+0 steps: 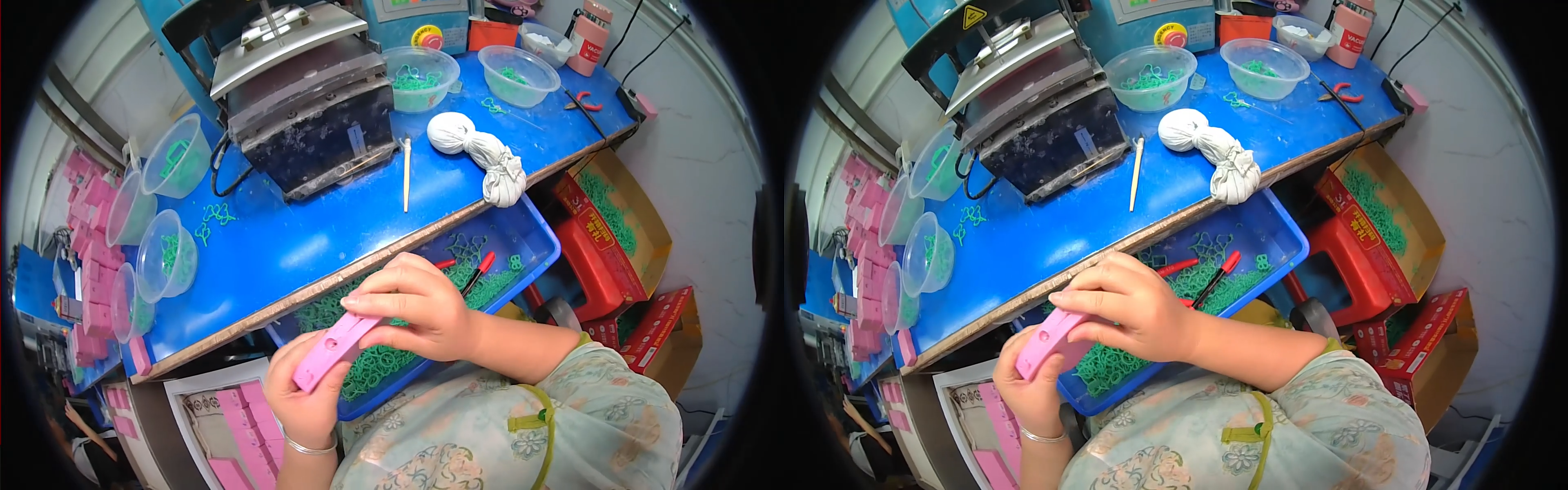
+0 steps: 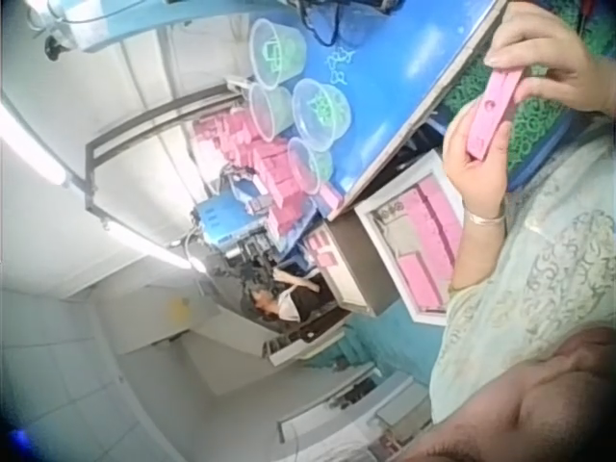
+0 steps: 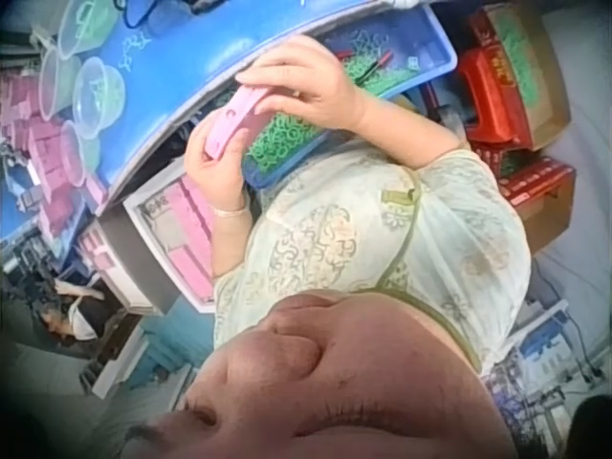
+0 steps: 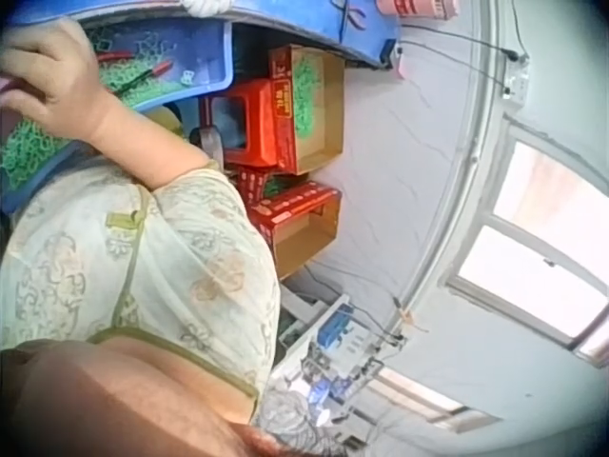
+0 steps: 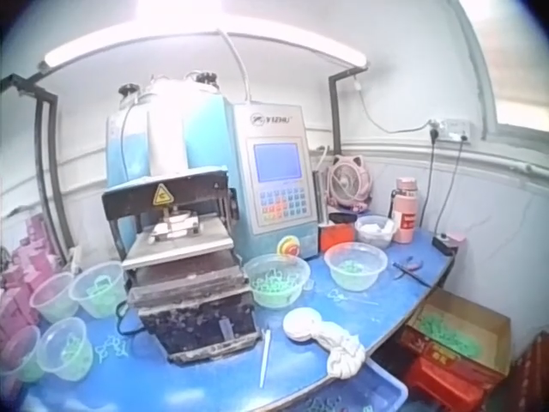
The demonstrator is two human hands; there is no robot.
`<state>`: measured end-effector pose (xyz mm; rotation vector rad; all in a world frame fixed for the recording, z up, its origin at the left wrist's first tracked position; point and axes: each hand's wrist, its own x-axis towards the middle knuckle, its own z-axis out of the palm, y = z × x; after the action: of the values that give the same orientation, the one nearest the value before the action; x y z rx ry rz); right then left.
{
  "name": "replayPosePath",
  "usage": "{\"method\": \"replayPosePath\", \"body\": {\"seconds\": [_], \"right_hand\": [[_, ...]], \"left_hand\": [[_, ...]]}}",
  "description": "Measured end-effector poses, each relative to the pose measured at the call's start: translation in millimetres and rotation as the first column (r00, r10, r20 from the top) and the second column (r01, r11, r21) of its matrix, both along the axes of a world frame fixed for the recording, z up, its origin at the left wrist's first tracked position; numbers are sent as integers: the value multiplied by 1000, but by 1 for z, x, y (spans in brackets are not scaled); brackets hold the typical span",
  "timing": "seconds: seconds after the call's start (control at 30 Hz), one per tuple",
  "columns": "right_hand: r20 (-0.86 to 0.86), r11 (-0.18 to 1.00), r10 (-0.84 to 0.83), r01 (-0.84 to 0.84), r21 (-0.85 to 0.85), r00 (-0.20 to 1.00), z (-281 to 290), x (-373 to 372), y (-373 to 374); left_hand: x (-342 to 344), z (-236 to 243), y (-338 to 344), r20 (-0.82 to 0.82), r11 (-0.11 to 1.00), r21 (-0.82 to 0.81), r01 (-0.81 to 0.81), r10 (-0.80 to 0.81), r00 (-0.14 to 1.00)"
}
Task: The recorder injects liquid wax into rubber jewelry molds using a specialized injection machine and subsequently removes the hardened wax patterns from the molds.
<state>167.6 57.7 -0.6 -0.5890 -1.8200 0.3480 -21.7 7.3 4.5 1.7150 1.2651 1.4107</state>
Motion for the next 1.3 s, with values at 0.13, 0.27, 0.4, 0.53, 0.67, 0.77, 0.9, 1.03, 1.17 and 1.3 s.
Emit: {"method": "replayPosePath", "body": {"seconds": [0.13, 0.27, 0.4, 0.53, 0.67, 0.77, 0.9, 1.03, 1.17, 1.3], "right_hand": [[8, 999, 46, -46, -16, 999, -6, -2, -3], [-63, 992, 23, -31, -126, 998, -11, -9, -8], [39, 962, 136, -122, -243, 990, -5, -3, -3], [106, 959, 221, -196, -202, 970, 2, 2, 1], [143, 943, 216, -168, -286, 966, 0, 1, -4], [4, 893, 267, -246, -376, 964, -4, 1, -1], [-296, 653, 501, -580, -487, 813, -12, 4, 3], [-475, 507, 539, -718, -477, 696, -16, 1, 5], [-353, 559, 555, -652, -512, 753, -15, -5, 0], [-522, 361, 340, -621, -696, 782, -10, -3, -8]], "left_hand": [[-1, 1, -2, 134, 996, -89, -30, 42, 990], [9, 1, -6, 45, 987, -62, -145, 148, 988], [-1, -2, -3, -71, 996, 75, -44, 50, 996], [-3, 0, -6, -23, 1000, 16, 23, -22, 999], [0, -3, -7, -120, 993, 118, 20, -6, 993], [-2, -4, -8, 47, 999, -14, 31, -31, 998], [-10, -7, -2, 462, 917, -60, 395, -325, 825], [-9, 0, 2, 489, 897, -59, 438, -356, 796], [-12, 2, 3, 401, 945, -24, 326, -289, 869], [-6, 21, 5, -379, 980, 155, 123, -56, 924]]}}
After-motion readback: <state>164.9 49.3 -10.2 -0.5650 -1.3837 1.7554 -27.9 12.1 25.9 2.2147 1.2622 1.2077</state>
